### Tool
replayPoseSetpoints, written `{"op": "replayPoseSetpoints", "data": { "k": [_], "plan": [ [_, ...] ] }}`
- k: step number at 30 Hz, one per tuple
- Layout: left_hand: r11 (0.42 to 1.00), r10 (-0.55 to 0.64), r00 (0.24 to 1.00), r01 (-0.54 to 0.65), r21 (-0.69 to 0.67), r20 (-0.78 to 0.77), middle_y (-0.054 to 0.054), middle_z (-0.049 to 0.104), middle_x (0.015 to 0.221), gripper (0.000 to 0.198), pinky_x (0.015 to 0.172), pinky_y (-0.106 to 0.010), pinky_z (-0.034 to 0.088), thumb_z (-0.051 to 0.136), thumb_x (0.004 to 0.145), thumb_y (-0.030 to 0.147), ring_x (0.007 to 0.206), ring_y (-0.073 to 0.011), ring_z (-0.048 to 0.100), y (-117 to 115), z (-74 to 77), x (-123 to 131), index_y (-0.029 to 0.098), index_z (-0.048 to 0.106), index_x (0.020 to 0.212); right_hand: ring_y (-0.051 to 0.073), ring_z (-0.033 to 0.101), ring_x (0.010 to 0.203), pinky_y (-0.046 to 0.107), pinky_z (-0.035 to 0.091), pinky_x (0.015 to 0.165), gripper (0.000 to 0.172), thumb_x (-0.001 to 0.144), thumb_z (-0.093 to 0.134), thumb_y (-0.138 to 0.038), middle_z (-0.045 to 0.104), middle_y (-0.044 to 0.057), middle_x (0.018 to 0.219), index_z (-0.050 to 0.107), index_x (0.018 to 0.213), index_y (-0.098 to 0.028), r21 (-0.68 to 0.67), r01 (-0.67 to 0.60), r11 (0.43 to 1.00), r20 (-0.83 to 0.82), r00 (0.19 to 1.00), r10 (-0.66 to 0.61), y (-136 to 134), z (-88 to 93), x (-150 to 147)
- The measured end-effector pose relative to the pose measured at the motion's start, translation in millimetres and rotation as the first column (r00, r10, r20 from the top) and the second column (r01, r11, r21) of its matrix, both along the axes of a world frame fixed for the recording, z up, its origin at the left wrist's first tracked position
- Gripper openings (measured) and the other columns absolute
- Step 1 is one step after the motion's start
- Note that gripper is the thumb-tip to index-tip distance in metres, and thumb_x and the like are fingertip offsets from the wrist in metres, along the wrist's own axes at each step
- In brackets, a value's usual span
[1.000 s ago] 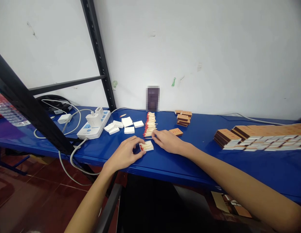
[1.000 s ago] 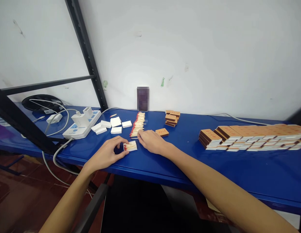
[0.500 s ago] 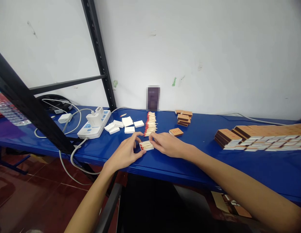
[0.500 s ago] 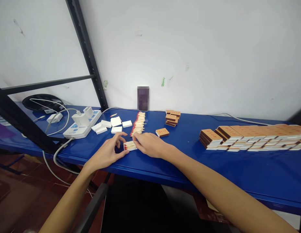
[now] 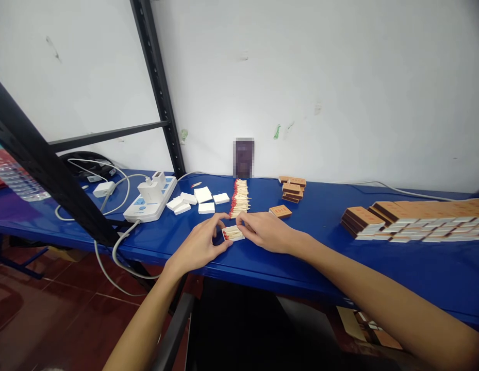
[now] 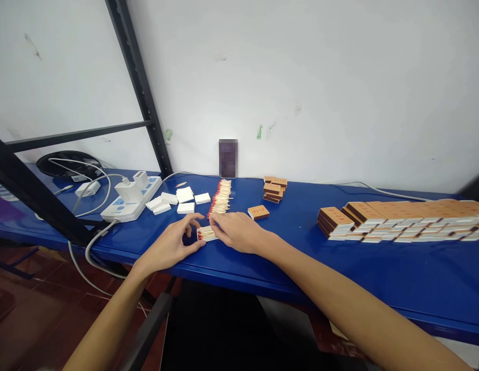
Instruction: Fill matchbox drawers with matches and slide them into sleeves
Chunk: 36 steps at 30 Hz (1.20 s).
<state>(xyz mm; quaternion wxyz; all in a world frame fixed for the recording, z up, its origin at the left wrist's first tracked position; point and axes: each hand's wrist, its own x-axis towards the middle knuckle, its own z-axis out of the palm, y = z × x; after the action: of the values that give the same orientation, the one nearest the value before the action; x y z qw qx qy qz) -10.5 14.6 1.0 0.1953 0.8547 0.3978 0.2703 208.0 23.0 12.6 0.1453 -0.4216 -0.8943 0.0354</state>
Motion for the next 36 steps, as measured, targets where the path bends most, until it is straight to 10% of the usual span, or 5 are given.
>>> {"op": "replayPoseSetpoints", "data": {
  "k": [10,36],
  "plan": [
    [1.000,0.003,1.000,-0.003,-0.008,-0.003,-0.002,0.062,0.100,0.045,0.074,-0.031,0.046,0.062,0.084,0.034,0.077,-0.0168,0.056,0.5,-0.7,-0.5,0.025,0.049,0.127,0.021,0.064,0.095,0.028,0.038,0.076,0.018,0.100,0.039,-0.027,0.068,0.008,0.104,0.052,0.111,-0.021,0.005,0.169,0.986,0.047,0.984,-0.169,23.6,-13.5,7.5],
    [1.000,-0.001,1.000,0.001,-0.003,-0.020,-0.001,0.063,0.101,0.040,0.075,-0.031,0.046,0.061,0.085,0.035,0.077,-0.0162,0.056,-0.2,0.7,-1.4,0.025,0.052,0.123,0.020,0.063,0.081,0.028,0.033,0.066,0.017,0.100,0.035,-0.028,0.067,0.005,0.094,0.050,0.094,-0.021,-0.077,0.136,0.988,0.134,0.983,-0.125,12.5,-3.4,5.5]
  ]
}}
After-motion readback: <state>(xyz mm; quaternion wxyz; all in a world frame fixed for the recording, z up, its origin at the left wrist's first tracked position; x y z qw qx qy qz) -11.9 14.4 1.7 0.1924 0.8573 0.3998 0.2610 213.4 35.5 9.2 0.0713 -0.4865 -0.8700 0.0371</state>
